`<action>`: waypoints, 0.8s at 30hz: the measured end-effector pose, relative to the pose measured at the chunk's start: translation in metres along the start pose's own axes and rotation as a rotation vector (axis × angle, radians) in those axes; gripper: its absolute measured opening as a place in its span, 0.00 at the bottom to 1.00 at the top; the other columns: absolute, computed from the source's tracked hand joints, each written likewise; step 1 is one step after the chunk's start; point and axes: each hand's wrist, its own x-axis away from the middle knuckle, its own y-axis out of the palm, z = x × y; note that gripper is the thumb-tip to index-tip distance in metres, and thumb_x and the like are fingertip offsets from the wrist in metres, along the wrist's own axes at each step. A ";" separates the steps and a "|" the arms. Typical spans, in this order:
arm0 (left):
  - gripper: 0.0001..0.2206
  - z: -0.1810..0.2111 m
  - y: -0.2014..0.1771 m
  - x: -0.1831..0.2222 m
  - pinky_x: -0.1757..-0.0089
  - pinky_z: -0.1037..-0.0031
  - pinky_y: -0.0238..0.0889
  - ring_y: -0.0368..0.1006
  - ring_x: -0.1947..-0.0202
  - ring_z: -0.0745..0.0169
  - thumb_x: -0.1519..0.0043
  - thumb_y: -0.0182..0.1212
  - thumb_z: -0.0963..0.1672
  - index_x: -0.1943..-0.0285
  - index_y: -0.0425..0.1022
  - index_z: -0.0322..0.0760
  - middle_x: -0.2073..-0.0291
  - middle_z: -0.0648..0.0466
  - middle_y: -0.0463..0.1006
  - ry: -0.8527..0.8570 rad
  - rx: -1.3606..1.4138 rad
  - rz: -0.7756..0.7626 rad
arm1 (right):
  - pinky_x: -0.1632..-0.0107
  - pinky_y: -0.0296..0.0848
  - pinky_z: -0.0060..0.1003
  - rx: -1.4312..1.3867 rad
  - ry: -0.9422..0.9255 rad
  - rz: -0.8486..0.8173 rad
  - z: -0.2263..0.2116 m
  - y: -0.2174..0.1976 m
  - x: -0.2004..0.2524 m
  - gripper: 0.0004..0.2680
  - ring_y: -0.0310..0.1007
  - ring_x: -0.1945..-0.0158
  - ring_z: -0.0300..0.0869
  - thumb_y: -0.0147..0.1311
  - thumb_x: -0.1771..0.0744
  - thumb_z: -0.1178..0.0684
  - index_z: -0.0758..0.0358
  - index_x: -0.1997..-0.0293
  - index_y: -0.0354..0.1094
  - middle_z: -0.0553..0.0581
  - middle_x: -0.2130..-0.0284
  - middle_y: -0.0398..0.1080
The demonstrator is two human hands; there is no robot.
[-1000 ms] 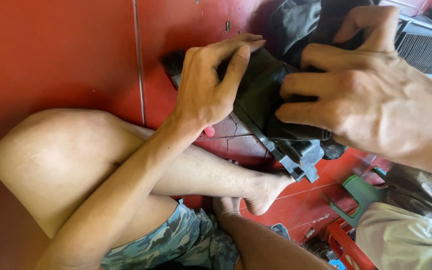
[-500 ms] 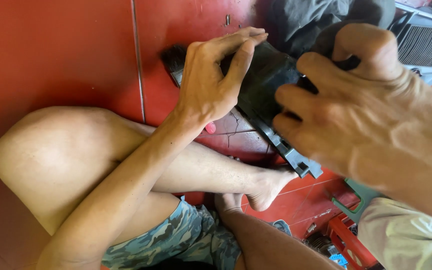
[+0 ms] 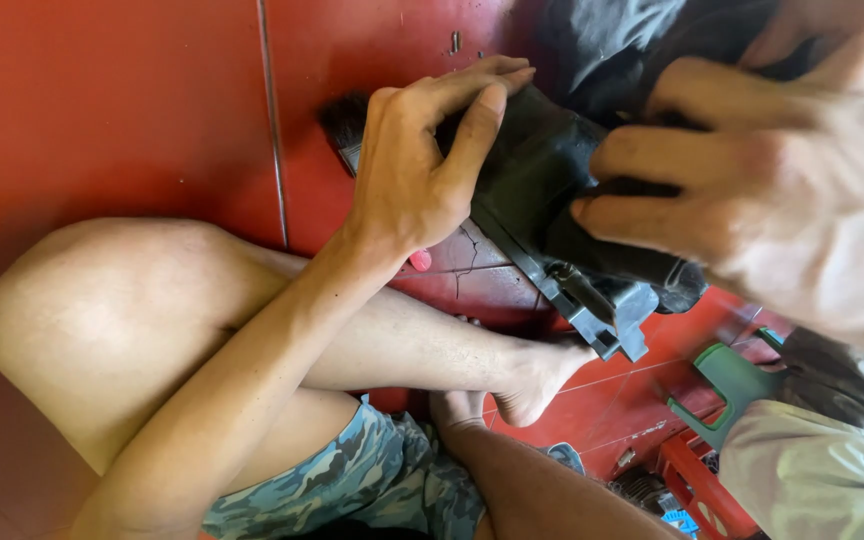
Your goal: Prying a bezel from a motorcycle air filter housing and cleaning the components with a cloth and brush.
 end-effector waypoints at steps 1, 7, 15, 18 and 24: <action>0.14 0.000 0.000 0.000 0.53 0.69 0.74 0.83 0.55 0.46 0.35 0.50 0.40 0.51 0.77 0.19 0.52 0.37 0.82 0.000 -0.004 0.001 | 0.52 0.66 0.49 0.077 0.006 0.004 -0.003 0.000 -0.003 0.11 0.72 0.57 0.45 0.55 0.40 0.53 0.49 0.56 0.76 0.41 0.55 0.74; 0.14 0.000 -0.001 0.000 0.53 0.68 0.74 0.83 0.56 0.45 0.34 0.49 0.40 0.52 0.78 0.19 0.52 0.38 0.82 0.008 -0.033 -0.002 | 0.45 0.54 0.60 0.001 -0.062 -0.016 0.005 0.011 -0.008 0.13 0.68 0.53 0.45 0.52 0.43 0.52 0.48 0.57 0.73 0.38 0.54 0.71; 0.13 0.002 -0.001 -0.002 0.55 0.68 0.73 0.82 0.59 0.47 0.35 0.50 0.39 0.52 0.78 0.19 0.52 0.39 0.82 -0.015 -0.039 -0.016 | 0.50 0.50 0.62 -0.395 -0.088 -0.125 0.025 0.020 -0.028 0.18 0.65 0.65 0.48 0.59 0.55 0.62 0.50 0.67 0.77 0.35 0.64 0.76; 0.13 0.000 -0.001 -0.001 0.55 0.68 0.73 0.83 0.58 0.46 0.34 0.50 0.39 0.51 0.78 0.20 0.51 0.38 0.81 -0.030 -0.053 -0.018 | 0.48 0.54 0.63 -0.400 -0.080 -0.245 0.029 0.024 -0.029 0.24 0.65 0.62 0.48 0.61 0.59 0.64 0.46 0.64 0.79 0.30 0.62 0.78; 0.13 0.000 -0.002 0.000 0.55 0.68 0.72 0.82 0.59 0.47 0.33 0.50 0.40 0.50 0.78 0.21 0.50 0.38 0.81 -0.028 -0.058 -0.024 | 0.46 0.49 0.64 -0.324 -0.102 -0.053 0.017 0.013 -0.020 0.20 0.65 0.60 0.44 0.59 0.57 0.58 0.45 0.67 0.76 0.32 0.59 0.74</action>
